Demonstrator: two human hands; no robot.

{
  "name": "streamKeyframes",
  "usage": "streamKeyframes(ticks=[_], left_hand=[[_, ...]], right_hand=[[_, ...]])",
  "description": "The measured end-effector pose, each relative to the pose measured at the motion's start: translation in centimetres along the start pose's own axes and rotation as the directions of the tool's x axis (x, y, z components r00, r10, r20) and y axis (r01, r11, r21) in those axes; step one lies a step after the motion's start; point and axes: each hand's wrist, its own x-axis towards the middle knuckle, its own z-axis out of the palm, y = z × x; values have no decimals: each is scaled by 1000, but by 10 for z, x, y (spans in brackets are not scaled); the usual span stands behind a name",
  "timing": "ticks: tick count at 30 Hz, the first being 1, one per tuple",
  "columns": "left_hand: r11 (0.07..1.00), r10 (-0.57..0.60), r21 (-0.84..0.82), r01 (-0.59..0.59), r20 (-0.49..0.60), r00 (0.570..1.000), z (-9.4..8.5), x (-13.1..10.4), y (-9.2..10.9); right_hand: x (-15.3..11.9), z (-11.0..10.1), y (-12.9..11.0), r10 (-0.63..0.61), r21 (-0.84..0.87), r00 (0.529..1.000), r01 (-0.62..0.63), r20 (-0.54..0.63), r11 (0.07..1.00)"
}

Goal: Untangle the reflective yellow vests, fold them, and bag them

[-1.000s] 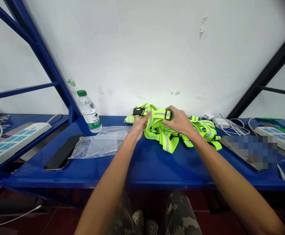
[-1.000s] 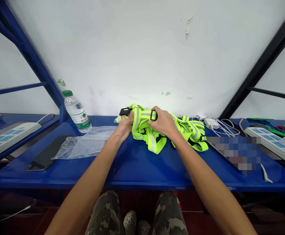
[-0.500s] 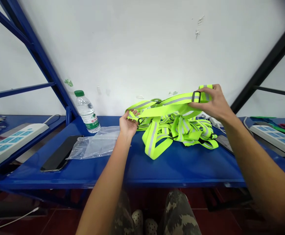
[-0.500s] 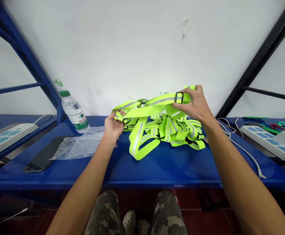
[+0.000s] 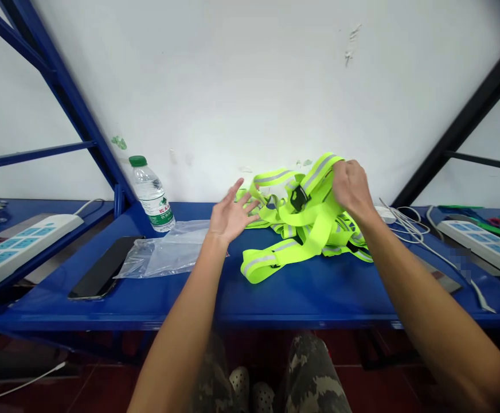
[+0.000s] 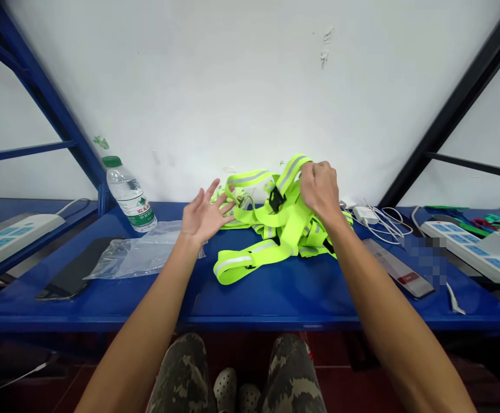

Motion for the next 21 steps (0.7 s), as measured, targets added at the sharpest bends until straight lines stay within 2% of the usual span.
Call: streamKeyframes(ticks=[2, 5, 7, 8, 11, 13, 14, 16, 17, 18, 19, 21], left_hand=[[993, -27, 110, 32, -50, 998, 4, 3, -12], [937, -43, 334, 105, -188, 981, 6, 7, -32], [870, -72, 467, 157, -193, 978, 3, 8, -44], [837, -65, 528, 146, -168, 984, 0, 8, -49], [701, 103, 713, 3, -106, 989, -14, 11, -58], [621, 230, 783, -18, -160, 960, -23, 15, -58], [626, 256, 779, 16, -225, 940, -26, 17, -55], [741, 197, 662, 112, -375, 906, -27, 20, -45], [821, 122, 552, 142, -413, 903, -26, 21, -38], [894, 41, 423, 149, -407, 913, -23, 21, -30], [947, -20, 291, 134, -363, 931, -20, 20, -23], [994, -30, 89, 55, -259, 965, -14, 17, -10]], right_hand=[[0, 6, -8, -46, 63, 998, 44, 39, 997], [0, 18, -20, 14, 304, 1000, -21, 25, 952], [1, 26, -26, 73, 422, 997, -78, 28, 903], [2, 28, -29, 87, 447, 995, -99, 49, 889], [10, 26, -34, 81, 450, 994, -105, 72, 887], [19, 14, -34, 79, 431, 996, -52, -44, 901], [24, 6, -32, 78, 417, 989, -17, -128, 909], [32, -11, -26, 46, 384, 974, 43, -220, 922], [34, -19, -22, 16, 369, 979, 61, -202, 927], [35, -25, -18, -19, 359, 989, 71, -145, 931], [35, -30, -14, -53, 351, 996, 73, -68, 934], [30, -34, -10, -100, 335, 992, 71, 71, 940]])
